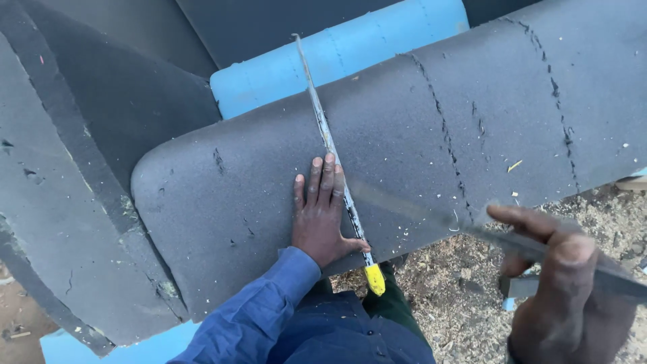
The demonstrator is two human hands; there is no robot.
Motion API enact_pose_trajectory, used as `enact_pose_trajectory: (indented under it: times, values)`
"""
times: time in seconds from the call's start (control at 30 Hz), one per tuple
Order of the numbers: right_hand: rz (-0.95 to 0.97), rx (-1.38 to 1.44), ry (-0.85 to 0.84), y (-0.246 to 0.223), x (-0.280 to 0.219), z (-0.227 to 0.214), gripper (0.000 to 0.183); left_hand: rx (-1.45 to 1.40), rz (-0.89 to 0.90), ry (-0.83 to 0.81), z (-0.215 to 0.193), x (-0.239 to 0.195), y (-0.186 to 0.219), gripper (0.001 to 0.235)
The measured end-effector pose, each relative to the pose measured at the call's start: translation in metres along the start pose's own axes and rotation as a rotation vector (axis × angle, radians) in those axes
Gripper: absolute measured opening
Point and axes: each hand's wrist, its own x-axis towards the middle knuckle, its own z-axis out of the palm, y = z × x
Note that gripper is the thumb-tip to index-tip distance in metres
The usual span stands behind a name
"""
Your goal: The person measures a large piece of dark gray foam using a tape measure and a metal ruler. They then use a utility knife to cut along the marked lines, separating sections of the foam.
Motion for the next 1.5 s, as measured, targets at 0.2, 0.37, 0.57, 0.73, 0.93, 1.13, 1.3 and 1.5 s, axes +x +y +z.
enact_pose_trajectory:
  times: [0.2,0.37,0.57,0.73,0.93,1.13,1.3,1.5]
  values:
    - [-0.149,-0.086,-0.104,-0.061,0.023,0.075,0.032,0.077,0.009,0.019,0.004,-0.001,0.000,0.207]
    - [-0.177,-0.166,-0.163,-0.025,0.008,0.110,0.037,0.024,0.009,0.021,0.007,-0.001,-0.002,0.205]
    - [-0.213,-0.165,-0.148,-0.017,0.005,0.130,0.036,0.036,-0.005,0.024,0.005,-0.001,-0.001,0.208]
    - [-0.224,-0.152,-0.167,-0.014,0.006,0.134,0.037,0.037,-0.003,0.026,0.004,-0.001,0.000,0.207]
    - [-0.275,-0.256,-0.188,0.011,-0.028,0.112,0.038,0.028,0.007,0.013,0.006,0.000,-0.001,0.206]
    - [-0.071,-0.271,-0.250,0.000,-0.095,0.066,0.042,0.071,0.000,-0.002,0.007,0.000,0.000,0.201]
    - [0.181,-0.279,-0.258,0.013,-0.152,0.028,0.046,0.072,0.005,-0.024,0.009,-0.001,-0.003,0.200]
    - [0.265,-0.447,-0.378,0.036,-0.187,-0.007,0.049,0.037,0.016,-0.025,0.007,0.000,-0.003,0.199]
